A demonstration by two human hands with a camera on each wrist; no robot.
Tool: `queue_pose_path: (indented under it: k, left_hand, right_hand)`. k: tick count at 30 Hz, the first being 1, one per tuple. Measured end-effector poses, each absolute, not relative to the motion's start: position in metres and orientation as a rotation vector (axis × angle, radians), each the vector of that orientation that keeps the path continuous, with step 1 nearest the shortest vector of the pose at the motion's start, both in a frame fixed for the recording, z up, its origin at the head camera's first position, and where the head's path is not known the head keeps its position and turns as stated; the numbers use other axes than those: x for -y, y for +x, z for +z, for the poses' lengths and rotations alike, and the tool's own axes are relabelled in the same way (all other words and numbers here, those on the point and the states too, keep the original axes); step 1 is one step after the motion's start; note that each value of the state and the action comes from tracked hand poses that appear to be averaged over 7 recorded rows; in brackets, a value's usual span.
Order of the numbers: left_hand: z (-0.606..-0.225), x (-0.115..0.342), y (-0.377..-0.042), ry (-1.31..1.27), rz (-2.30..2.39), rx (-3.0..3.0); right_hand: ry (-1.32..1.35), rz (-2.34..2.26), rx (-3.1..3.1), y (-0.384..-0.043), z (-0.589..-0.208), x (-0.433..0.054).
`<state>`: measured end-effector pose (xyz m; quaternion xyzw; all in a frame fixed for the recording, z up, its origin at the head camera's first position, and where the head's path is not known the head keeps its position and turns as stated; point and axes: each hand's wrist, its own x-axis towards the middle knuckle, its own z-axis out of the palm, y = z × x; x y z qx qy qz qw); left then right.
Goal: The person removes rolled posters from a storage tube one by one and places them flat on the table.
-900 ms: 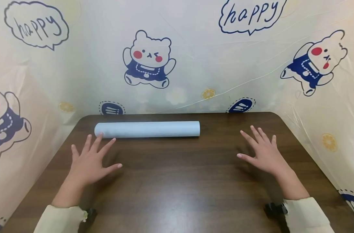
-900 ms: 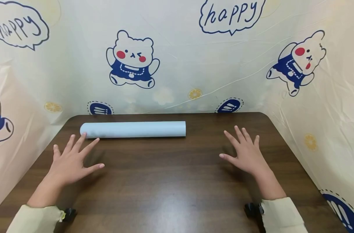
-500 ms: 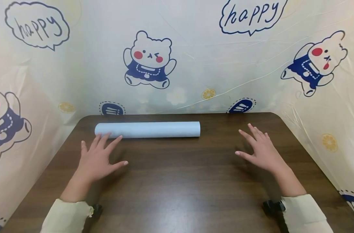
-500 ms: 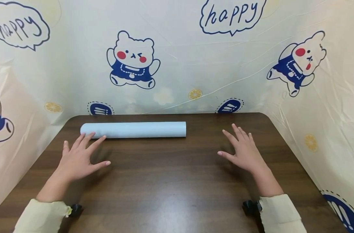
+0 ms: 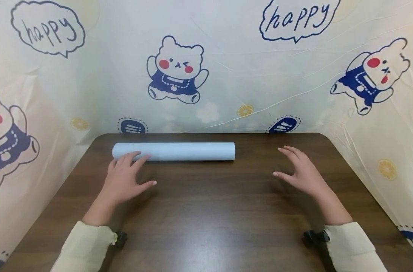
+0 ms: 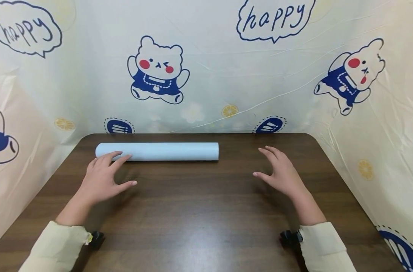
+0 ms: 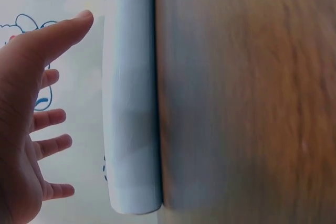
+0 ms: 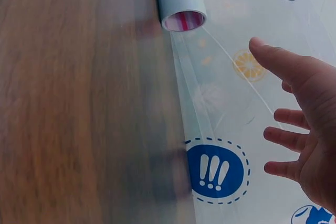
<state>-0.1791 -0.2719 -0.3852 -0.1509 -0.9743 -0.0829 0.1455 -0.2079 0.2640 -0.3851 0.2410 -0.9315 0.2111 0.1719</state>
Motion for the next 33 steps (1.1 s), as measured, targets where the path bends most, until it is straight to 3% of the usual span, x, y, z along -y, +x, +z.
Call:
queue_pose_path:
  k: [33]
  left_hand:
    - [-0.386,0.23,-0.231,-0.564,-0.365,2.706]
  right_hand:
    - [0.715,0.83,2.601,-0.237,-0.39,-0.242]
